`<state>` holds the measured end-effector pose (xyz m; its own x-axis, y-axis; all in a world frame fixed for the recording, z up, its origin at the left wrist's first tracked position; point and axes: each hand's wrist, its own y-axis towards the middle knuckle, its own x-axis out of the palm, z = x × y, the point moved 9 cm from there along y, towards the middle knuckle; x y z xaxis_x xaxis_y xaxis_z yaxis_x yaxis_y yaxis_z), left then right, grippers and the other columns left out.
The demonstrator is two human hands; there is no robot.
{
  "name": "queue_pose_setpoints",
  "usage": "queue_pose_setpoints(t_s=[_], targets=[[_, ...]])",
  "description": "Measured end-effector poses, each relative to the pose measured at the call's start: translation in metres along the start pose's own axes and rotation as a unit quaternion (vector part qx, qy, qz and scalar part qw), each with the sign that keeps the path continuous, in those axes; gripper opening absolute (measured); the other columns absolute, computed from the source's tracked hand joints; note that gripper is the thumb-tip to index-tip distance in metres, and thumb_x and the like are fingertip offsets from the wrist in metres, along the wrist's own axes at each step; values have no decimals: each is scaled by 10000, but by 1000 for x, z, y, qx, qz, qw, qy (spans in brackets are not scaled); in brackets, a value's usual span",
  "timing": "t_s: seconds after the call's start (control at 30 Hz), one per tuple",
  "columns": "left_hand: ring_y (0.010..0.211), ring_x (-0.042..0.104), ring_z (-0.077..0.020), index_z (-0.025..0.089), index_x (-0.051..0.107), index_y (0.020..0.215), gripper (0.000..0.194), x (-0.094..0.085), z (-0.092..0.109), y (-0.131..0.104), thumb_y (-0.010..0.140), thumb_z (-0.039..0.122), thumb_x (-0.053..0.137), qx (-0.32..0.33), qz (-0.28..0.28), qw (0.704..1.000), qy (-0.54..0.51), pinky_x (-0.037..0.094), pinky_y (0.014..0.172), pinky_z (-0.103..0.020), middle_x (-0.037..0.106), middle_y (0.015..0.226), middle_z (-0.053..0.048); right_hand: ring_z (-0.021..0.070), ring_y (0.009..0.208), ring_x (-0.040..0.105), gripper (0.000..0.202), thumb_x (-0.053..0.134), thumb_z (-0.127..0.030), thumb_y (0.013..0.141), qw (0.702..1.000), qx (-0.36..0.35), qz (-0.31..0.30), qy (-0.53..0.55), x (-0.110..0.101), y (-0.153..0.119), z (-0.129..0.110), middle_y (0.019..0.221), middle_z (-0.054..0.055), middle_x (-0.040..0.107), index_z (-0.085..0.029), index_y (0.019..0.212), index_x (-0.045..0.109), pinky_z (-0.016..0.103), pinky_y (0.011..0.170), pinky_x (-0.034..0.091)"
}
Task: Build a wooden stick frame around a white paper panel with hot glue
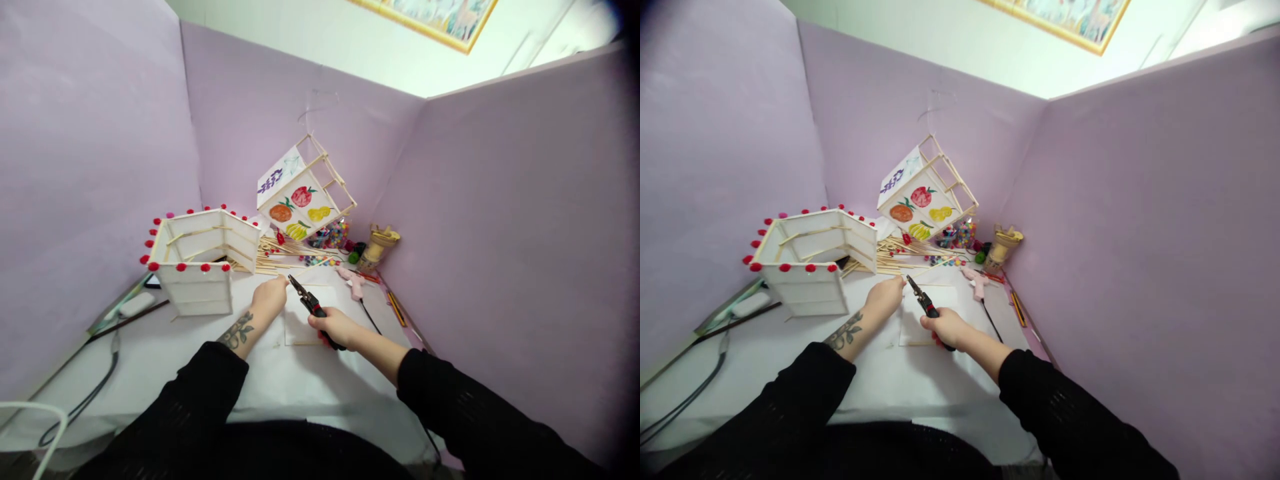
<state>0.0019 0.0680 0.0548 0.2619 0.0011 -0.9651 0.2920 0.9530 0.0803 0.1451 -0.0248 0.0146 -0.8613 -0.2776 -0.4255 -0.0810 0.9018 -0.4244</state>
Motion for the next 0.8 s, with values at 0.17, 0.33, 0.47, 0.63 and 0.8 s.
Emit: queue_pose_setpoints(t_s=[0.17, 0.33, 0.47, 0.63, 0.8], targets=[[945, 677, -265, 147, 581, 1104, 321, -1, 4, -2, 974, 264, 312, 6, -2, 1000, 9, 476, 784, -345, 715, 989, -149, 110, 398, 464, 201, 551, -343, 828, 1000, 8, -1, 12, -1, -3, 1, 547, -11, 519, -173, 747, 482, 226, 380, 360], [951, 677, -246, 148, 570, 1133, 298, -7, 8, -6, 968, 229, 335, 11, 5, 1000, 22, 475, 799, -328, 712, 1014, -141, 114, 387, 457, 192, 545, -333, 839, 999, 11, -9, 44, 1, -6, 1, 533, -14, 513, -177, 754, 473, 233, 372, 363], [950, 677, -242, 142, 568, 1136, 289, -9, 10, -8, 961, 209, 348, 19, 7, 999, 28, 476, 808, -329, 707, 1032, -146, 113, 386, 458, 201, 561, -339, 838, 998, 19, -8, 56, 1, -11, 0, 540, -11, 525, -177, 758, 474, 231, 371, 355], [921, 683, -257, 133, 570, 1110, 293, -11, 14, -8, 968, 219, 329, 28, 23, 999, 35, 484, 784, -339, 709, 988, -152, 111, 385, 466, 210, 597, -339, 826, 997, 18, -17, 78, 4, -11, 3, 530, -17, 525, -174, 759, 484, 228, 378, 361], [908, 685, -261, 109, 573, 1089, 326, -20, 11, -8, 979, 240, 295, 24, 54, 997, 50, 489, 758, -333, 708, 950, -165, 82, 329, 392, 276, 573, -420, 847, 992, 33, 68, 102, -21, -6, 12, 480, -55, 463, -189, 743, 465, 211, 331, 291]])
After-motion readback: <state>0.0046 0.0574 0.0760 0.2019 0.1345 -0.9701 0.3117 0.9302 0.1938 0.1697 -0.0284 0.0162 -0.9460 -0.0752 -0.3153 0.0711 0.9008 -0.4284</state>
